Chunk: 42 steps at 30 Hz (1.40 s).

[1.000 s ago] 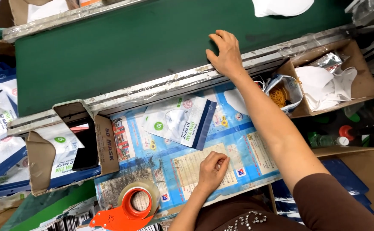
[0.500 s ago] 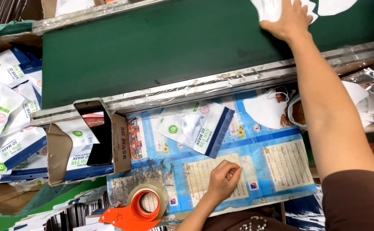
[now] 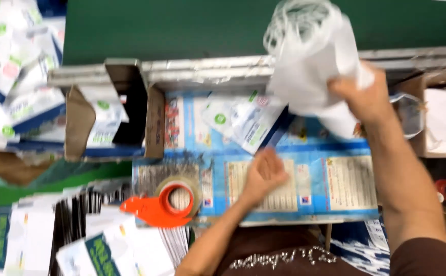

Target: Packaging face masks into plastic pouches at a workstation.

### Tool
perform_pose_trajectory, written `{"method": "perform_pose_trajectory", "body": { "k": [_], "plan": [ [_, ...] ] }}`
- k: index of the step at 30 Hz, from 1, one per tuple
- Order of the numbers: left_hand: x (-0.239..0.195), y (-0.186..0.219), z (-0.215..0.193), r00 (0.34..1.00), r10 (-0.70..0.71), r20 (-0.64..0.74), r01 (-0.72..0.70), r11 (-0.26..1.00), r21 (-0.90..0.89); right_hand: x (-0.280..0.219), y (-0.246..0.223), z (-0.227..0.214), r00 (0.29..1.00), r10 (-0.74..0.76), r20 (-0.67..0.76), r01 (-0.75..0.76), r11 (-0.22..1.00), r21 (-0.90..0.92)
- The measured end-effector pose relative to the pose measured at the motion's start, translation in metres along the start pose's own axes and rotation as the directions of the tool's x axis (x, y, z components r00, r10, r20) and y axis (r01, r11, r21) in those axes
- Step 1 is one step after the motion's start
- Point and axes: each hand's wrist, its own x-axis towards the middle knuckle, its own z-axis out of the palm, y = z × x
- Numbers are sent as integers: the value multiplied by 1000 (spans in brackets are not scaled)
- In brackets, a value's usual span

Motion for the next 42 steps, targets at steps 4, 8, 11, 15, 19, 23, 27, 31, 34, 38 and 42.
{"method": "perform_pose_trajectory", "body": {
  "k": [4, 8, 11, 15, 19, 23, 27, 31, 34, 38, 42],
  "plan": [
    [7, 48, -37, 997, 5, -71, -33, 918, -395, -106, 33, 49, 974, 215, 70, -216, 976, -3],
    [-15, 46, -46, 993, -25, -119, 22, 999, -23, -141, 25, 80, 926, 255, 279, -218, 963, -158],
    [-27, 50, -54, 1000, -12, -20, 16, 985, 174, -149, 26, 84, 929, 197, 313, -145, 973, -182],
    [-35, 11, -57, 1000, 7, 29, -24, 737, 676, -168, 74, 100, 934, 115, 337, 64, 876, -478],
    [-30, 102, -51, 989, -129, 73, 103, 952, 287, -179, 49, 88, 788, 599, 143, -574, 798, -181],
    [-36, 123, -53, 807, 128, 577, 472, 448, -759, -188, -7, 78, 901, 398, 173, -434, 836, 335],
    [-42, 87, -59, 842, -100, 530, 250, 943, -219, -191, -20, 91, 911, 401, 93, -405, 914, 30],
    [-36, 78, -47, 907, -335, 254, 84, 736, 671, -180, 12, 111, 953, 245, 180, -100, 812, -575],
    [-44, 26, -36, 938, 240, 248, -345, 698, 627, -188, 31, 114, 967, 13, 255, 147, 788, -598],
    [-63, 21, -20, 870, 367, 331, -494, 654, 574, -201, 38, 110, 967, -60, 248, 169, 880, -445],
    [-77, 27, -20, 841, 408, 355, -541, 625, 563, -207, 34, 111, 972, 0, 237, 111, 882, -457]
  ]
}}
